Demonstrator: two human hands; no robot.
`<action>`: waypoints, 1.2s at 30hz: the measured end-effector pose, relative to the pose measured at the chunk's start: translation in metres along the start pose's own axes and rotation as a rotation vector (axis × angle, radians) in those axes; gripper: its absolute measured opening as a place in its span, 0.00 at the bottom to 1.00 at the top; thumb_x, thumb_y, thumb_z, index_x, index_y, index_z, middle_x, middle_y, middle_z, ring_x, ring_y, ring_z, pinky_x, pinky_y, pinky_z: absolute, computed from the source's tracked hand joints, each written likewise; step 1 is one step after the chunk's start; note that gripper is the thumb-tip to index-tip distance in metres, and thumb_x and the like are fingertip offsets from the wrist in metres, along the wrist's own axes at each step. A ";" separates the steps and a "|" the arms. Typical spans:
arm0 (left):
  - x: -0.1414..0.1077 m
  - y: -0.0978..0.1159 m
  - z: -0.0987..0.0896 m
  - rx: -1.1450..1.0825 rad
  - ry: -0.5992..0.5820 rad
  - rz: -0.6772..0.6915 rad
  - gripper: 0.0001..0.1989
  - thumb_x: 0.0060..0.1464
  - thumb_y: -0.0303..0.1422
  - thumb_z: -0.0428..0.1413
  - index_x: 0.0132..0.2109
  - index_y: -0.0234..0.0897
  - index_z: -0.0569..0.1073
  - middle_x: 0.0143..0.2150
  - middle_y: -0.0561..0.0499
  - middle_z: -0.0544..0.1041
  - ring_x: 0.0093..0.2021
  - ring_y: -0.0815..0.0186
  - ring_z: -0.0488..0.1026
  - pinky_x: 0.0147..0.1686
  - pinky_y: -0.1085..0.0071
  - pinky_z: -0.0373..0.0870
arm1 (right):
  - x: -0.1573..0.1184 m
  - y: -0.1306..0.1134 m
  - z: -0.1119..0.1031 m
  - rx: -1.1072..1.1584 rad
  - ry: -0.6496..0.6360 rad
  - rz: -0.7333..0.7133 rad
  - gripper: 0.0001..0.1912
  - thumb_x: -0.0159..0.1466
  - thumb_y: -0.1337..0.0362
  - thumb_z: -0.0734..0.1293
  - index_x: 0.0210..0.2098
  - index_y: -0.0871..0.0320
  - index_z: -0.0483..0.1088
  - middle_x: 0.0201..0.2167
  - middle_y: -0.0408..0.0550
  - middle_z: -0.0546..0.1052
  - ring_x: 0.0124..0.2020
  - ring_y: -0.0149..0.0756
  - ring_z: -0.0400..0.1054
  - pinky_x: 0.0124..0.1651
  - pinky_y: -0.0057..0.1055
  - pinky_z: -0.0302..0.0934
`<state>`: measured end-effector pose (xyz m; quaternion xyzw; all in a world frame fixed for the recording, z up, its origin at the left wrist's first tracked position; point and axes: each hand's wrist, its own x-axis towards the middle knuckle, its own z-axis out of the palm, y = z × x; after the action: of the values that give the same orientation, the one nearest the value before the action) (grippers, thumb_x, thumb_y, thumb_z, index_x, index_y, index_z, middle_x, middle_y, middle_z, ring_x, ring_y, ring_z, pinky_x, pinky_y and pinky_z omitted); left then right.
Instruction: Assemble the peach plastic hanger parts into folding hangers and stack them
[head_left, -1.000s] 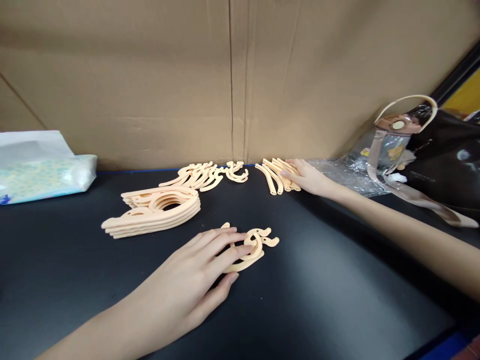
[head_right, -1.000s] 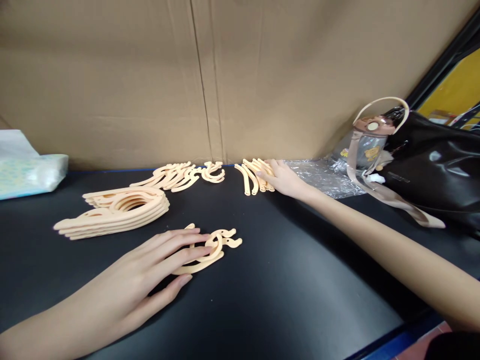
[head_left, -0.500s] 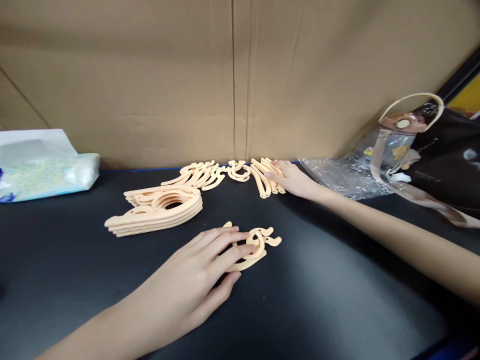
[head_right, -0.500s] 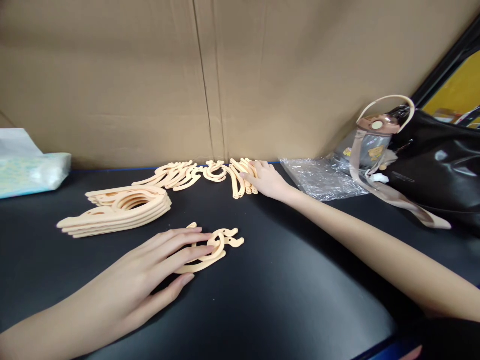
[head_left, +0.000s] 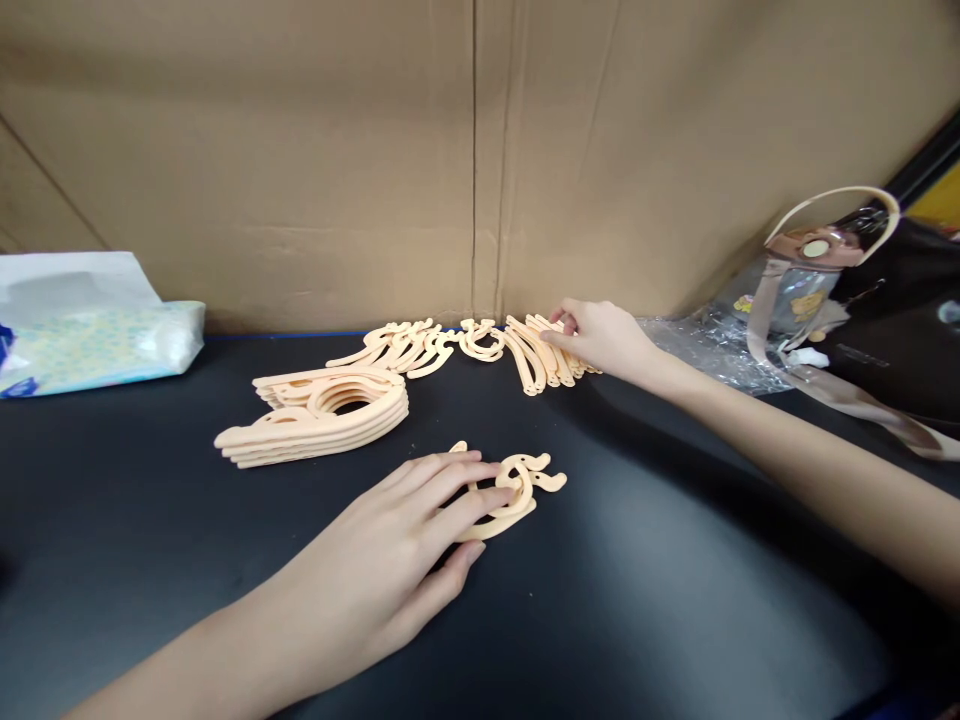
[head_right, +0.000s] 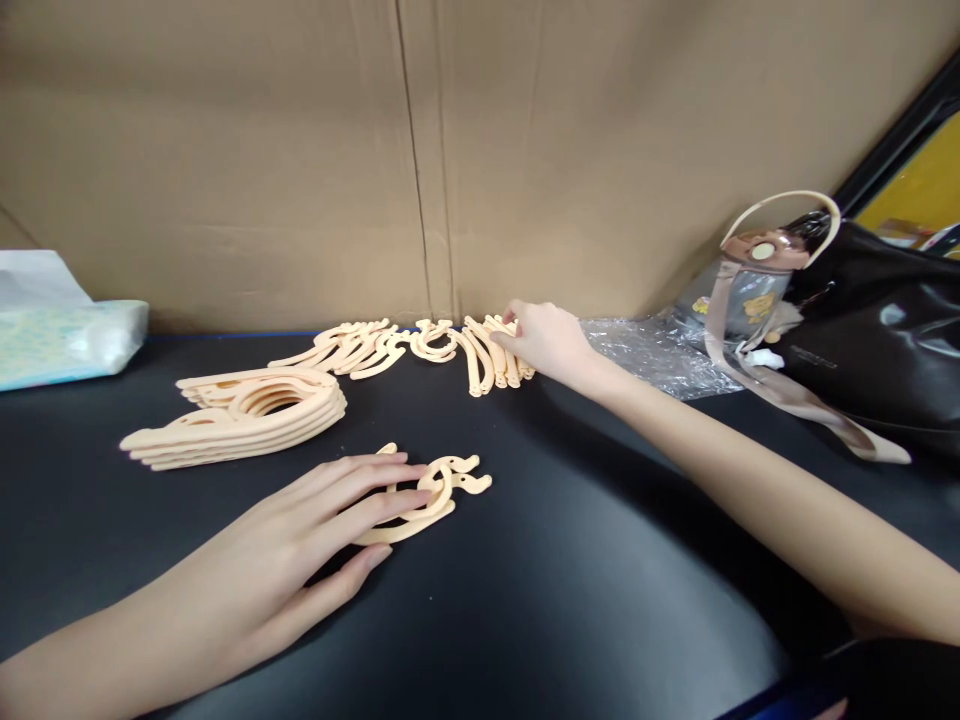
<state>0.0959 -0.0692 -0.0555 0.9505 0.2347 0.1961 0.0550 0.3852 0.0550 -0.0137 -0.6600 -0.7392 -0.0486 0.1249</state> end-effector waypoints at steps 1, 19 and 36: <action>0.000 0.001 -0.001 0.008 -0.002 0.005 0.21 0.68 0.27 0.46 0.65 0.45 0.64 0.63 0.53 0.72 0.67 0.63 0.63 0.65 0.64 0.63 | 0.001 -0.004 -0.001 -0.025 -0.013 0.005 0.19 0.67 0.53 0.65 0.51 0.59 0.73 0.39 0.51 0.82 0.39 0.44 0.75 0.40 0.35 0.62; -0.001 0.000 -0.001 -0.023 0.000 0.049 0.20 0.68 0.26 0.46 0.63 0.43 0.65 0.62 0.51 0.73 0.66 0.64 0.64 0.68 0.64 0.59 | 0.025 -0.044 0.001 -0.184 -0.089 0.042 0.18 0.62 0.63 0.67 0.51 0.63 0.72 0.45 0.61 0.81 0.47 0.52 0.75 0.43 0.37 0.64; 0.004 0.017 -0.014 -0.171 -0.090 0.019 0.19 0.63 0.24 0.52 0.59 0.44 0.70 0.59 0.52 0.77 0.62 0.64 0.70 0.66 0.65 0.63 | -0.021 -0.026 -0.030 0.114 -0.030 -0.066 0.20 0.58 0.62 0.70 0.48 0.57 0.66 0.37 0.46 0.80 0.35 0.39 0.73 0.35 0.31 0.59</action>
<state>0.1007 -0.0817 -0.0381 0.9524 0.2055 0.1727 0.1444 0.3652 0.0247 0.0121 -0.6279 -0.7638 -0.0009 0.1496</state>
